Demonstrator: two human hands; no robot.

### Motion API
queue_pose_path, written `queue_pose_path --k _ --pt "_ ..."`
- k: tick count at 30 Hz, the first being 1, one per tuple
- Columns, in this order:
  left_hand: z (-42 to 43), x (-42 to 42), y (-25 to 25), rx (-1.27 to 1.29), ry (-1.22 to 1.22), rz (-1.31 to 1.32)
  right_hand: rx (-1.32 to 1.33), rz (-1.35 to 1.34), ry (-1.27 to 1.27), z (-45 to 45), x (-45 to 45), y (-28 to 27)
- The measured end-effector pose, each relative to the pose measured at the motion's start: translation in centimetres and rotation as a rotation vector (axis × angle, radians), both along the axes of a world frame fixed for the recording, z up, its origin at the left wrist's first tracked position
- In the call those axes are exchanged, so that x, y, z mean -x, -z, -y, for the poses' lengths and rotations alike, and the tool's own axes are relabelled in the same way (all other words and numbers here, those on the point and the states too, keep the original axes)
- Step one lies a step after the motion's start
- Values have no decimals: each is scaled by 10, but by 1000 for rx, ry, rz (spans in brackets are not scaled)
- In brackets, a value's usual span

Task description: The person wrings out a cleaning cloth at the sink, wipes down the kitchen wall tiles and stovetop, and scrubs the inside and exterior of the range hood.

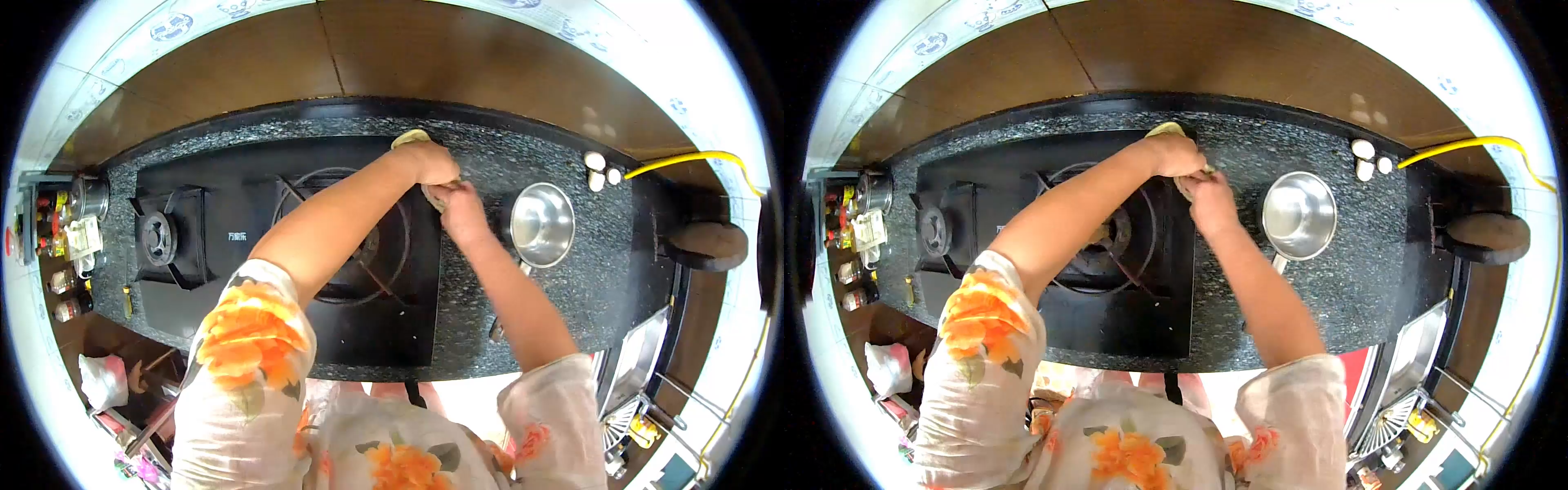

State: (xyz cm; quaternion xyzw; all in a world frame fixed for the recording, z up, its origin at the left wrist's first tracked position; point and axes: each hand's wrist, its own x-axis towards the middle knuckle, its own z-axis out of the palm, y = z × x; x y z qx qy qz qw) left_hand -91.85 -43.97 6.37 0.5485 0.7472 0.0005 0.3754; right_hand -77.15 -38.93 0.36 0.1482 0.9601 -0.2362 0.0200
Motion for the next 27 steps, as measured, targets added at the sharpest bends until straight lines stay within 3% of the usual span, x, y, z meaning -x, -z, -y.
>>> queue_pose_path --k 3,7,9,11,17,22,27 --pt "4 -18 -3 26 -116 -27 54 -49 127 32 -18 -10" --pt "22 -38 -3 -17 -48 -155 3 -3 130 50 -37 -6" --pt "22 -47 -6 14 22 -161 47 -60 142 55 -45 -7" --pt "22 -64 2 3 369 -350 -50 31 152 60 -50 1" --pt "50 -103 21 -72 366 -296 -86 -190 67 82 -98 5" --pt "71 -151 2 29 314 -173 -83 -187 87 111 -145 14" --pt "104 -195 14 -50 407 -184 -18 -182 131 148 -196 5"
